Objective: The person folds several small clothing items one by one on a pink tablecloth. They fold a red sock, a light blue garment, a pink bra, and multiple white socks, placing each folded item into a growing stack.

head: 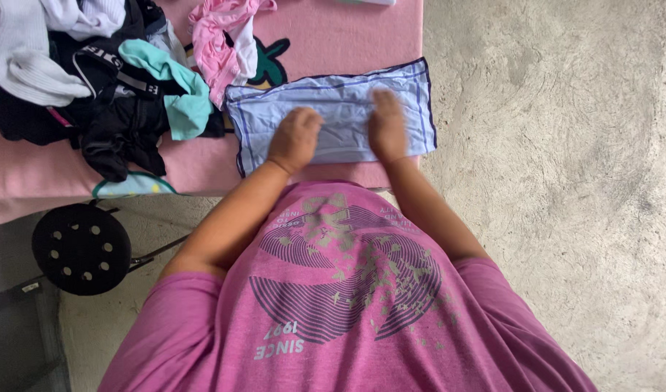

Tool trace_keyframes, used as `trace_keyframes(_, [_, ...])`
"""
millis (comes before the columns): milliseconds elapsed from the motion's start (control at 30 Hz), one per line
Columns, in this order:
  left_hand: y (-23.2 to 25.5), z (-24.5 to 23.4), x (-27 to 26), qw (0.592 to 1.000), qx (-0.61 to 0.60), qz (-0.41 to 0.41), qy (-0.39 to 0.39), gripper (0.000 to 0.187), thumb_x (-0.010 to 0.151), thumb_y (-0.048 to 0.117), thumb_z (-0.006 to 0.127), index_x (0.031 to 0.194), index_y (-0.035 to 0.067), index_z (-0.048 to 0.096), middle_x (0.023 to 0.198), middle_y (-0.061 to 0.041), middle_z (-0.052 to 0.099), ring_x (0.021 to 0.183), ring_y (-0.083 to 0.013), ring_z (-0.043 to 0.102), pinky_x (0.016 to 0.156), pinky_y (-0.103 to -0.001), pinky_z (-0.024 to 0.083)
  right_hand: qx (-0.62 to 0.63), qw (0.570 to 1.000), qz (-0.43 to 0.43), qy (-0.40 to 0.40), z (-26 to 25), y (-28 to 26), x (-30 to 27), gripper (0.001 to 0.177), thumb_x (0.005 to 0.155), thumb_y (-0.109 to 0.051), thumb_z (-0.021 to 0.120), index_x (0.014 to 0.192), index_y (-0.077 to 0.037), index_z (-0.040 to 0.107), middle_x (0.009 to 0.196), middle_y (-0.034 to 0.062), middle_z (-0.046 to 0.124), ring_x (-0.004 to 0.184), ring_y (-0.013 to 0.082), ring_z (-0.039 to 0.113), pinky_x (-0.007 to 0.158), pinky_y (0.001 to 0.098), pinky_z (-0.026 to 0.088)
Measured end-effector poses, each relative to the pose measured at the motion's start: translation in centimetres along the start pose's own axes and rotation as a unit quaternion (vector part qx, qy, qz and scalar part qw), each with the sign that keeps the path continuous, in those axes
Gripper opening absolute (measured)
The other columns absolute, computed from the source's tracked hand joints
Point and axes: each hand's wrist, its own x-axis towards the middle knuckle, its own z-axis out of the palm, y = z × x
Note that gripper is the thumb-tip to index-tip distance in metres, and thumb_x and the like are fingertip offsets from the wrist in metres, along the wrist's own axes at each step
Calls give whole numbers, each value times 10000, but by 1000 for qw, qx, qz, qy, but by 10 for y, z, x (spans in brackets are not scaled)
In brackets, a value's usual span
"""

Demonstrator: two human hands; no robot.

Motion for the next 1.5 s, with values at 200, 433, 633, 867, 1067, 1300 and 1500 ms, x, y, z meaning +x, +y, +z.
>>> trace_keyframes(200, [-34, 16, -32, 966, 221, -7, -132, 720, 826, 600, 636, 1462, 282, 526, 1572, -109, 360, 1436, -426, 296, 1096, -728, 212, -125, 959, -40, -253, 2, -26, 13, 654, 1018, -520, 522, 1597, -251, 382, 1687, 70, 264, 1561, 344, 184, 1238, 641, 45])
trace_keyframes(433, [-77, -55, -58, 931, 220, -291, -24, 791, 924, 641, 644, 1536, 163, 499, 1577, -125, 428, 1467, -459, 315, 1033, -745, 275, -119, 880, 397, -231, -72, 65, 27, 718, 1017, -666, 401, 1560, -195, 394, 1693, 106, 193, 1554, 382, 144, 1219, 616, 112])
trace_keyframes(633, [-36, -7, -21, 984, 163, -74, -17, 320, 948, 224, 680, 1248, 114, 688, 1256, -112, 606, 1193, -326, 557, 1031, -504, 460, -95, 944, 315, -8, -26, 89, 31, 513, 1004, -331, 651, 1456, -114, 547, 1517, 184, 496, 1399, 386, 452, 1175, 493, 353])
trace_keyframes(867, [-42, 18, 48, 987, 118, 111, -17, 271, 908, 176, 680, 1165, 98, 716, 1238, -82, 645, 1213, -288, 579, 1014, -436, 473, 19, 940, 338, 40, -10, 119, 65, 269, 944, -257, 768, 1113, -76, 663, 1126, 169, 680, 1026, 336, 664, 896, 431, 534])
trace_keyframes(1067, [-50, 19, 57, 992, 99, 73, -39, 302, 911, 225, 720, 1195, 133, 682, 1236, -69, 612, 1206, -287, 568, 1023, -458, 474, 36, 920, 389, 19, -15, 116, 89, 203, 933, -239, 732, 961, -80, 609, 967, 138, 706, 875, 342, 679, 778, 468, 523])
trace_keyframes(1300, [-52, 28, 89, 989, 147, -27, -6, 322, 896, 257, 768, 1172, 123, 670, 1215, -103, 593, 1146, -334, 554, 960, -505, 461, 19, 931, 363, 43, -11, 114, 95, 192, 949, -225, 700, 963, -87, 567, 933, 145, 700, 845, 367, 667, 725, 488, 512])
trace_keyframes(1500, [-59, 24, 150, 968, 90, -124, -198, 327, 806, 287, 841, 1039, 122, 683, 1182, -131, 607, 1175, -368, 562, 966, -497, 483, 40, 935, 342, 86, -16, 120, 84, 193, 953, -207, 721, 971, -80, 577, 904, 142, 688, 809, 341, 658, 710, 460, 513])
